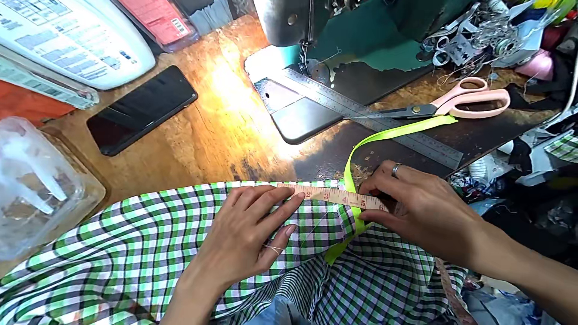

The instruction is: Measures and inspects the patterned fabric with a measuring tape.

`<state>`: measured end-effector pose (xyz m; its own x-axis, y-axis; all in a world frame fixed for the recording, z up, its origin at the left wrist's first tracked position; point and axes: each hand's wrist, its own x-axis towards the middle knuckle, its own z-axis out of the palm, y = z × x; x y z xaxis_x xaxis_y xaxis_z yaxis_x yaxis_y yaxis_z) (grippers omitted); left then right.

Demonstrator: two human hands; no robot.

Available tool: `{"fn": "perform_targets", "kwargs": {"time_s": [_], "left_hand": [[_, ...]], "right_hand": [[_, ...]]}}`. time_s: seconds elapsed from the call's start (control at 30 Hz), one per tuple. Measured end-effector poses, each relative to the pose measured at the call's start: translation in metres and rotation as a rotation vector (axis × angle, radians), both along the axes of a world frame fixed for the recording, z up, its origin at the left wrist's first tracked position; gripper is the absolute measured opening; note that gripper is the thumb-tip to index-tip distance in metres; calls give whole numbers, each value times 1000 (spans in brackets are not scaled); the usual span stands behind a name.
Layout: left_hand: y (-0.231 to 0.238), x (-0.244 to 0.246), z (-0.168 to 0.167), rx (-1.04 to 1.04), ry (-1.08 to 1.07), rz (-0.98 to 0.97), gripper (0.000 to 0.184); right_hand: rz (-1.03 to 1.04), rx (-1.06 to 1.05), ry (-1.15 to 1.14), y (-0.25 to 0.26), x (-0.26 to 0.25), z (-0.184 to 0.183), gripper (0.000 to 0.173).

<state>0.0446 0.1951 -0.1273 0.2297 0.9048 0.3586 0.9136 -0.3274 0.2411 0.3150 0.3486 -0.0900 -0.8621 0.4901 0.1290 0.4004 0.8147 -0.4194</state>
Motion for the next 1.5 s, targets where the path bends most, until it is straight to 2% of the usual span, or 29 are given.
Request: {"fn": "perform_targets", "kwargs": {"time_s": [0.17, 0.27, 0.37, 0.43, 0.5, 0.63, 0.83, 1.5], "left_hand": [[0, 0, 0, -7, 1, -23, 45], [0, 0, 0, -13, 10, -28, 46], [1, 1, 0, -17, 9, -29, 45], [1, 1, 0, -16, 8, -28, 45], [0, 1, -1, -13, 6, -28, 45], [0, 2, -1, -11, 16, -37, 45], [0, 2, 0, -17, 21, -45, 45], [-1, 2, -1, 17, 55, -60, 43]], "right_hand": [[30, -30, 48, 4, 1, 3, 18], [18, -72, 55, 1, 1, 5, 19], [7, -201, 6, 0, -1, 6, 19], [7, -294, -8, 7, -3, 7, 13], [6, -298, 18, 16, -4, 9, 5], [-4, -291, 33, 28, -5, 12, 13], [19, -265, 49, 35, -5, 9, 16], [43, -249, 18, 44, -5, 12, 16]]}}
